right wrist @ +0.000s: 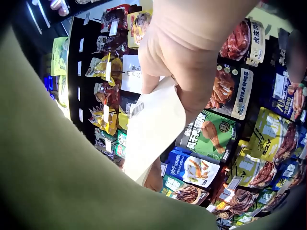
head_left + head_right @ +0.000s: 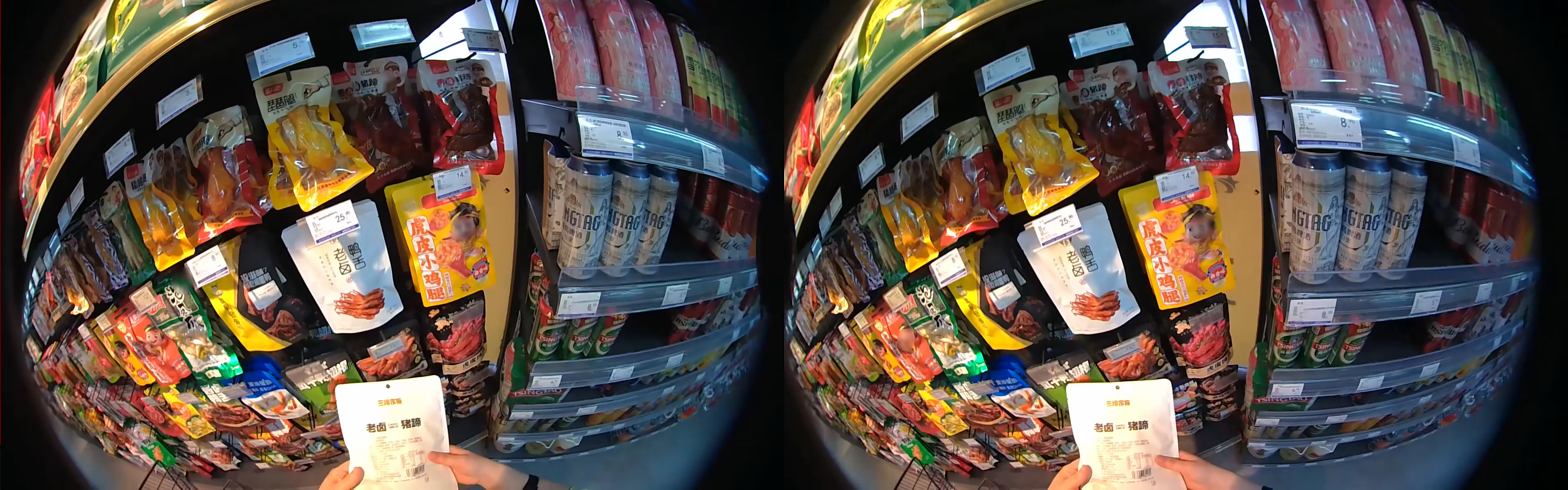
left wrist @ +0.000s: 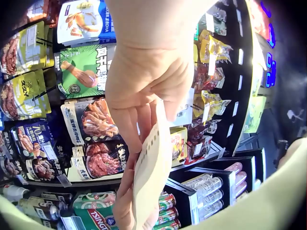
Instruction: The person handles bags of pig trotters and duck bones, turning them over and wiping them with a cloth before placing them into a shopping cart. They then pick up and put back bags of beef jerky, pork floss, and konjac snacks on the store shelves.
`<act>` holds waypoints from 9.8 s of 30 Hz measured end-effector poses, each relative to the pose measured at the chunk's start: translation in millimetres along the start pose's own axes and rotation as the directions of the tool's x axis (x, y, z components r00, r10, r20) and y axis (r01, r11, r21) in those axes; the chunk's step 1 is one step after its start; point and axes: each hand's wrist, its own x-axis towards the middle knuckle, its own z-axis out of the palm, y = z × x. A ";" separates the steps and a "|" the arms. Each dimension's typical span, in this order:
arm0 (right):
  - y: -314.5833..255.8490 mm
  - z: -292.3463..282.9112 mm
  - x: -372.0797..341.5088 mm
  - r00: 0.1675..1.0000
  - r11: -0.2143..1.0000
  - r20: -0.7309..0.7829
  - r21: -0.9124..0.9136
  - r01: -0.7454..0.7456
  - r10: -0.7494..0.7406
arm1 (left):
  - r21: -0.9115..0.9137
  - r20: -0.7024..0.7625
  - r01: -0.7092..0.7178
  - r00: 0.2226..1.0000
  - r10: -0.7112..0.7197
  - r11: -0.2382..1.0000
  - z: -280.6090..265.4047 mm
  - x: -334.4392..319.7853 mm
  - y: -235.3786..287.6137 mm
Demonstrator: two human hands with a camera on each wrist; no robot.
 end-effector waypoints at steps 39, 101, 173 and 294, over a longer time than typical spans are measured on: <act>-14.3 2.3 -29.7 1.000 0.930 0.019 -0.368 -0.007 0.015 | -0.091 -0.183 -0.099 0.980 0.081 0.991 50.5 -40.1 -17.1; -2.6 2.4 -34.1 0.998 0.932 0.030 -0.360 -0.042 0.056 | 0.005 -0.175 -0.105 0.979 0.105 0.994 49.3 -57.0 -24.8; -24.3 31.6 1.0 0.953 0.611 0.179 -0.734 0.295 -0.246 | -0.004 -0.207 -0.208 0.957 0.203 0.978 26.9 -38.4 -24.4; 259.9 168.4 98.1 0.864 0.625 0.092 -0.729 -0.280 0.495 | -0.310 -0.544 -0.030 0.825 -0.152 0.950 -146.8 -285.9 -71.8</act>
